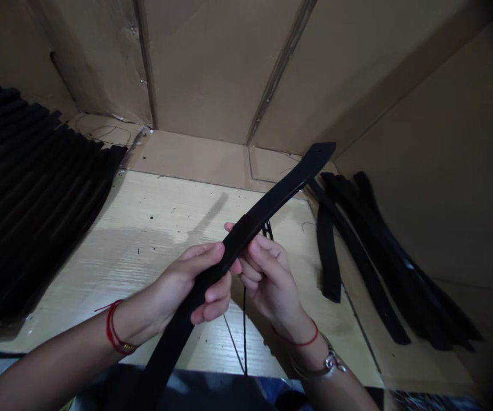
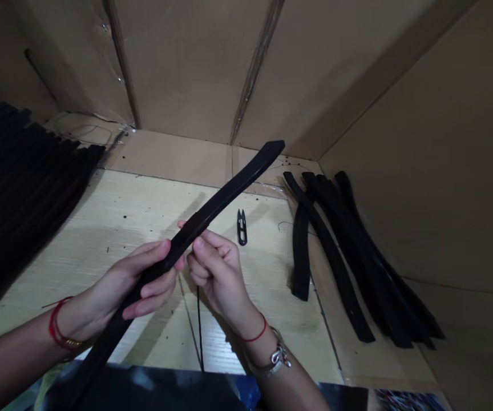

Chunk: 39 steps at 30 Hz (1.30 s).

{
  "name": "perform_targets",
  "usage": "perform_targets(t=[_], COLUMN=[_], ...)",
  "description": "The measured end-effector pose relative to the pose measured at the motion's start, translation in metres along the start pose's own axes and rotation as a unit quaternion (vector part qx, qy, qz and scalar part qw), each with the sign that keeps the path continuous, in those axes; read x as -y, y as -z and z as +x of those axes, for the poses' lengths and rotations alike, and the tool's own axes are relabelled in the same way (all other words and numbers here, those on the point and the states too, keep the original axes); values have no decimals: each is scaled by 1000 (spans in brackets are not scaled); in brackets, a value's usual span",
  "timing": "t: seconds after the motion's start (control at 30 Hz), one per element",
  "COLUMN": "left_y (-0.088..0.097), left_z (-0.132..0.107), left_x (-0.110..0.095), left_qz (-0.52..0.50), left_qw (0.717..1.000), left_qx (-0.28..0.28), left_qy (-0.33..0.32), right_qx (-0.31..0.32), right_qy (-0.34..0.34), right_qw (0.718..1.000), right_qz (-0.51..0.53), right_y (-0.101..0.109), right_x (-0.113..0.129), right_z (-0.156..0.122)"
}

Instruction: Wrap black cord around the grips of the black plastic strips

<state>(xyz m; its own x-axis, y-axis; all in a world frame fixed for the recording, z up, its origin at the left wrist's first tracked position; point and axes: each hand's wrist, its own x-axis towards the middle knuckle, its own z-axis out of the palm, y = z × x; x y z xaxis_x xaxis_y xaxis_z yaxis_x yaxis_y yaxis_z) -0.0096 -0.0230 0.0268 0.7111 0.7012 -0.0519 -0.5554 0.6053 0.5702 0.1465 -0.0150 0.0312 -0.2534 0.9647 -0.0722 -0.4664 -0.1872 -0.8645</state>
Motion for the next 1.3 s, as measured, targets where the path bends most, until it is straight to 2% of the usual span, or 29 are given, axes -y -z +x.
perform_targets(t=[0.07, 0.13, 0.17, 0.23, 0.3, 0.37, 0.4, 0.47, 0.57, 0.63, 0.73, 0.8, 0.93, 1.07, 1.17, 1.3], left_y=[4, 6, 6, 4, 1, -2, -3, -3, -1, -1, -2, -3, -4, -2, 2, 6], left_z=[2, 4, 5, 5, 3, 1, 0, -1, 0, 0, -3, -5, -9, -6, -4, -2], left_x=[1, 1, 1, 1, 0, -3, -4, -7, -11, -13, -16, -17, -16, -14, -10, -3], left_qz=[-38, -25, 12, 141, 264, 289, 266, 179, 76, 98, 226, 252, 204, 152, 54, -64], left_qw=[998, 996, 996, 989, 961, 951, 960, 983, 989, 987, 974, 968, 978, 986, 992, 981], left_qx=[51, 64, 54, -7, -77, -102, -87, -12, 100, 98, 11, -12, 10, 21, 74, 157], left_qy=[26, 61, 67, 40, -17, -37, -23, 32, 83, 75, 31, 17, 46, 64, 88, 98], right_qx=[2, -15, -29, -59, -73, -61, -48, -23, -3, -8, -30, -17, 37, 16, 49, 108], right_qy=[18, 47, 61, 76, 79, 79, 77, 76, 101, 126, 130, 107, 62, 74, 61, 26], right_qw=[1000, 999, 998, 995, 994, 994, 995, 996, 994, 990, 988, 992, 997, 997, 997, 992], right_qz=[2, -11, -20, -33, -35, -33, -32, -31, -50, -64, -76, -69, -15, -4, 10, 63], right_y=[0, 0, 0, -1, -1, -2, -3, -3, -2, -1, 1, 2, 2, 0, 0, 4], right_x=[-1, -1, -2, -2, -2, -1, 0, 2, 3, 2, 1, 1, 4, 5, 5, 4], right_z=[-1, -3, -3, -3, -3, -2, -2, -4, -9, -12, -10, -7, -5, -8, -10, -8])
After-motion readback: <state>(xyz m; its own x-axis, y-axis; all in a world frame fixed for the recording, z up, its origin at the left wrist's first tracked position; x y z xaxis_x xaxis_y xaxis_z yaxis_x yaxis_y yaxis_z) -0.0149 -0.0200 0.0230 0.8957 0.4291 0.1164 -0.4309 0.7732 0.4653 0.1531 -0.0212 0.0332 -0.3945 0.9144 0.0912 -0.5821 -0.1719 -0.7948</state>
